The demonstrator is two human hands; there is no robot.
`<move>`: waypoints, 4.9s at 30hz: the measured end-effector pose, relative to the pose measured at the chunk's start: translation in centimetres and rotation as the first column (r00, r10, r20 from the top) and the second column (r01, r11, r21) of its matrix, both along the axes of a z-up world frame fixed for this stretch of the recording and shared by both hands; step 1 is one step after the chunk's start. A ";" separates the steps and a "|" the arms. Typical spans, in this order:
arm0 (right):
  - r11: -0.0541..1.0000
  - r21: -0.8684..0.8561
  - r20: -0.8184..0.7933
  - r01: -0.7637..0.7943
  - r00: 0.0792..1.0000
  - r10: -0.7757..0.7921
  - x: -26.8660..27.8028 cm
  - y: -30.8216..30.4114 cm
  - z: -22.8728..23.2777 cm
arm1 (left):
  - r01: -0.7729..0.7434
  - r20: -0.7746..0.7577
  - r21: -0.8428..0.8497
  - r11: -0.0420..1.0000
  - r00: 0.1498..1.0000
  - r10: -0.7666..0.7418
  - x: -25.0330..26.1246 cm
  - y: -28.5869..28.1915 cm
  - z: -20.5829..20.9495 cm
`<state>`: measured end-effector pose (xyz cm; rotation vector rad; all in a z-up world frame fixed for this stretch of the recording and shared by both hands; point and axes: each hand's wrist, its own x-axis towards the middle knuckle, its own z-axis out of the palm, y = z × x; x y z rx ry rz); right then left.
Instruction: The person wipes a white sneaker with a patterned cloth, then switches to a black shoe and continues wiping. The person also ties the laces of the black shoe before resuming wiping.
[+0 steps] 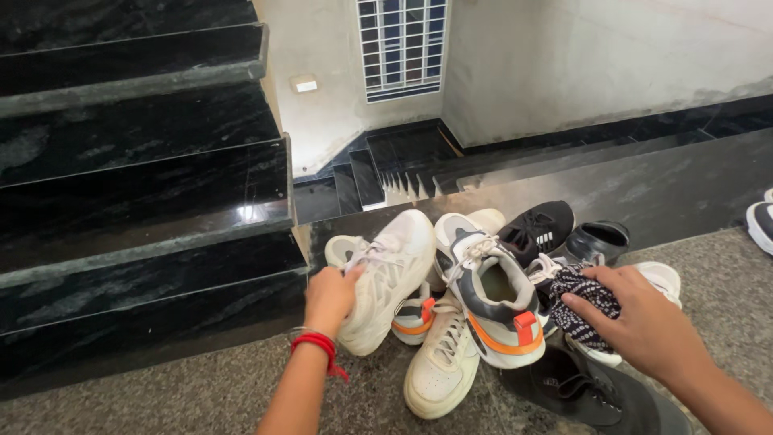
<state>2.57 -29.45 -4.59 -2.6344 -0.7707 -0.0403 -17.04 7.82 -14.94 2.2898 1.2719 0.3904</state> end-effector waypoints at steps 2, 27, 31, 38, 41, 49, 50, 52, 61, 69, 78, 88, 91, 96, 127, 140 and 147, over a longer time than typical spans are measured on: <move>0.999 -0.042 -0.011 0.027 1.000 -0.028 0.1 0.0 -0.2 | -0.023 -0.019 0.113 0.993 1.000 0.025 -1.5 -1.5 1.2; 0.989 0.149 0.035 -0.013 0.999 0.008 -0.5 -1.3 -1.0 | -0.120 0.428 0.771 0.625 0.824 -0.371 0.6 -10.0 10.3; 0.643 0.581 -0.558 0.499 0.820 -0.133 1.0 -1.9 -2.5 | 0.181 0.554 0.668 0.722 0.527 -0.645 6.0 -15.3 11.1; 0.607 0.504 -0.670 0.615 0.721 -0.175 5.6 -4.8 -0.1 | 0.833 0.560 0.432 0.346 0.053 -0.826 15.6 -25.1 13.3; 0.697 0.599 -0.455 0.394 0.884 -0.108 7.0 -6.5 4.2 | 0.930 0.607 0.292 0.223 0.000 -0.795 18.5 -27.7 14.9; 0.897 0.164 -0.443 0.410 0.843 -0.305 6.1 -15.2 10.9 | 0.959 0.602 0.215 0.186 0.020 -0.798 22.8 -32.9 16.1; 0.904 0.137 -0.461 0.406 0.833 -0.305 5.6 -16.7 10.5 | 0.968 0.580 0.194 0.161 0.019 -0.814 23.2 -33.5 15.7; 0.890 0.175 -0.472 0.422 0.829 -0.301 4.9 -19.0 9.3 | 0.975 0.529 0.195 0.105 -0.014 -0.849 23.4 -35.0 15.1; 0.795 0.386 -0.489 0.468 0.835 -0.254 12.0 -31.8 -1.2 | 0.975 0.060 0.197 -0.106 -0.119 -0.991 29.7 -45.2 11.4; 0.797 0.188 -0.327 0.574 0.802 -0.500 20.9 -46.4 -9.7 | 0.989 0.077 0.144 0.044 0.033 -0.996 37.2 -56.8 7.3; 0.115 0.587 -0.810 0.802 0.577 0.105 22.0 -51.5 -10.4 | 0.975 0.519 0.169 0.147 0.039 -0.854 41.3 -71.0 1.0; 0.466 0.017 0.175 0.884 0.457 -0.872 25.2 -58.7 -13.7 | 0.996 -0.147 0.073 -0.048 -0.037 -0.988 43.4 -72.1 -3.7; 0.496 -0.202 0.151 0.844 0.528 -0.836 25.3 -59.0 -15.1 | 0.992 -0.158 0.082 -0.097 -0.083 -0.984 44.7 -70.7 -5.0; 0.560 -0.323 0.116 0.763 0.619 -0.776 23.1 -56.4 -15.2 | 0.994 -0.115 0.106 -0.035 -0.023 -0.993 43.7 -69.2 -6.2; 0.805 -0.157 -0.308 0.573 0.746 -0.591 15.8 -51.6 -8.4 | 0.868 -0.585 0.063 -0.492 -0.367 -0.723 36.5 -58.4 2.9; 0.863 -0.336 -0.152 0.377 0.883 -0.444 12.8 -44.7 -13.4 | 0.900 -0.422 0.176 -0.399 -0.298 -0.856 41.4 -58.6 -5.5; 0.747 -0.140 -0.626 0.650 0.526 -0.575 12.6 -39.4 -12.0 | 0.986 0.206 0.144 -0.080 -0.109 -0.972 43.6 -58.5 -9.8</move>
